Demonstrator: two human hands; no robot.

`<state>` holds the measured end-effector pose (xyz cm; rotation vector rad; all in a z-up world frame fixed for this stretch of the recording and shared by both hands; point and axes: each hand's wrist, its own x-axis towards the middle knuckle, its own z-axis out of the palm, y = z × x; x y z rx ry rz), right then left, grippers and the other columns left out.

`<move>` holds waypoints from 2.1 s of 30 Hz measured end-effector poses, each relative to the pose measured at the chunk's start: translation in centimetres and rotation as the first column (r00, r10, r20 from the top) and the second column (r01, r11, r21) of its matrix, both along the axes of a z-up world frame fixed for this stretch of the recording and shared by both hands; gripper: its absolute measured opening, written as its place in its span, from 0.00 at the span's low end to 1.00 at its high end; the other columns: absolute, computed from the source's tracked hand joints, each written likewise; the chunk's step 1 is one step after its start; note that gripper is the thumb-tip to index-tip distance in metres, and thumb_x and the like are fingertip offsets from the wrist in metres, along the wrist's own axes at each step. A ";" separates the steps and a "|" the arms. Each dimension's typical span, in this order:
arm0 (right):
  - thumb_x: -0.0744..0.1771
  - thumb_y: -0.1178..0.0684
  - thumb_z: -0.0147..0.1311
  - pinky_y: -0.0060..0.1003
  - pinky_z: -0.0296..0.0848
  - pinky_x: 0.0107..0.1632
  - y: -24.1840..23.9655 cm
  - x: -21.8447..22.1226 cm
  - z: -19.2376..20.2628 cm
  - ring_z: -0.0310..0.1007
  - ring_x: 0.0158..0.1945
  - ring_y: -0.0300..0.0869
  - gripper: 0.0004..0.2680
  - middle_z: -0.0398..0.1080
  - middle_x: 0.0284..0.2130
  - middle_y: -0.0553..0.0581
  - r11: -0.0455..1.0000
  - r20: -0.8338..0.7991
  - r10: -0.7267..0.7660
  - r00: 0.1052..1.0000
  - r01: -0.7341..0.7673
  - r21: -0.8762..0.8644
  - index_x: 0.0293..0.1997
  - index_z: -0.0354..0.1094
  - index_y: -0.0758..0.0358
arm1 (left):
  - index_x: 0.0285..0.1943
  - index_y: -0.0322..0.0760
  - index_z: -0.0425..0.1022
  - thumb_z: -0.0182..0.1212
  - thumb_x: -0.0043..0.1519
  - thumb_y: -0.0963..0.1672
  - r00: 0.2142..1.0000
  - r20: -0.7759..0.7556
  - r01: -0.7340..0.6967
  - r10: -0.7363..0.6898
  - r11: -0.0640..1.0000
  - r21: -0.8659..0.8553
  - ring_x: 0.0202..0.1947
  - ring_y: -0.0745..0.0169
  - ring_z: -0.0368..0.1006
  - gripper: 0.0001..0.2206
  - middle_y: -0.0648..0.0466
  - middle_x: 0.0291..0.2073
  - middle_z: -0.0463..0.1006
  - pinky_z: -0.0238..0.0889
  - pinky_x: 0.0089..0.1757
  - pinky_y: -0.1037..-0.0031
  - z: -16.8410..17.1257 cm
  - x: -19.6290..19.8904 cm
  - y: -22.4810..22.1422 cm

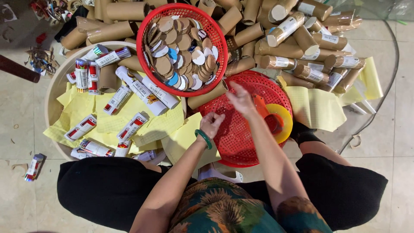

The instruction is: The recorder is seen sitting on the floor, assembling incense coils and cardboard tubes.

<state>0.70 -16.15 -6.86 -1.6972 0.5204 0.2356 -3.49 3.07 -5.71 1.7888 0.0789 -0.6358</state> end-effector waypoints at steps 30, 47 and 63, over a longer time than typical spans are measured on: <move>0.62 0.56 0.66 0.43 0.77 0.48 2.6 -7.5 17.0 0.77 0.45 0.52 0.10 0.75 0.46 0.54 0.654 0.341 0.496 0.799 -0.086 -0.751 0.45 0.76 0.62 | 0.32 0.37 0.74 0.55 0.70 0.46 0.910 -0.085 -0.406 0.406 0.828 -0.388 0.21 0.76 0.57 0.13 0.63 0.20 0.67 0.51 0.26 0.81 -2.3 4.7 2.4; 0.60 0.54 0.68 0.43 0.78 0.47 2.7 -7.1 19.0 0.78 0.45 0.52 0.14 0.74 0.49 0.56 0.636 0.320 0.487 0.813 -0.079 -0.767 0.49 0.74 0.63 | 0.37 0.34 0.74 0.59 0.68 0.44 0.892 0.345 -0.295 0.293 0.954 -0.048 0.25 0.69 0.65 0.09 0.60 0.26 0.73 0.63 0.29 0.76 2.7 7.5 2.8; 0.63 0.49 0.66 0.44 0.77 0.48 0.5 -8.2 21.1 0.76 0.48 0.53 0.16 0.70 0.52 0.58 0.649 0.430 0.427 0.796 0.061 -0.758 0.53 0.71 0.62 | 0.73 0.44 0.62 0.58 0.60 0.43 0.562 0.388 0.065 -0.731 0.507 0.860 0.73 0.39 0.44 0.28 0.44 0.74 0.54 0.30 0.64 0.42 -2.4 23.1 -1.3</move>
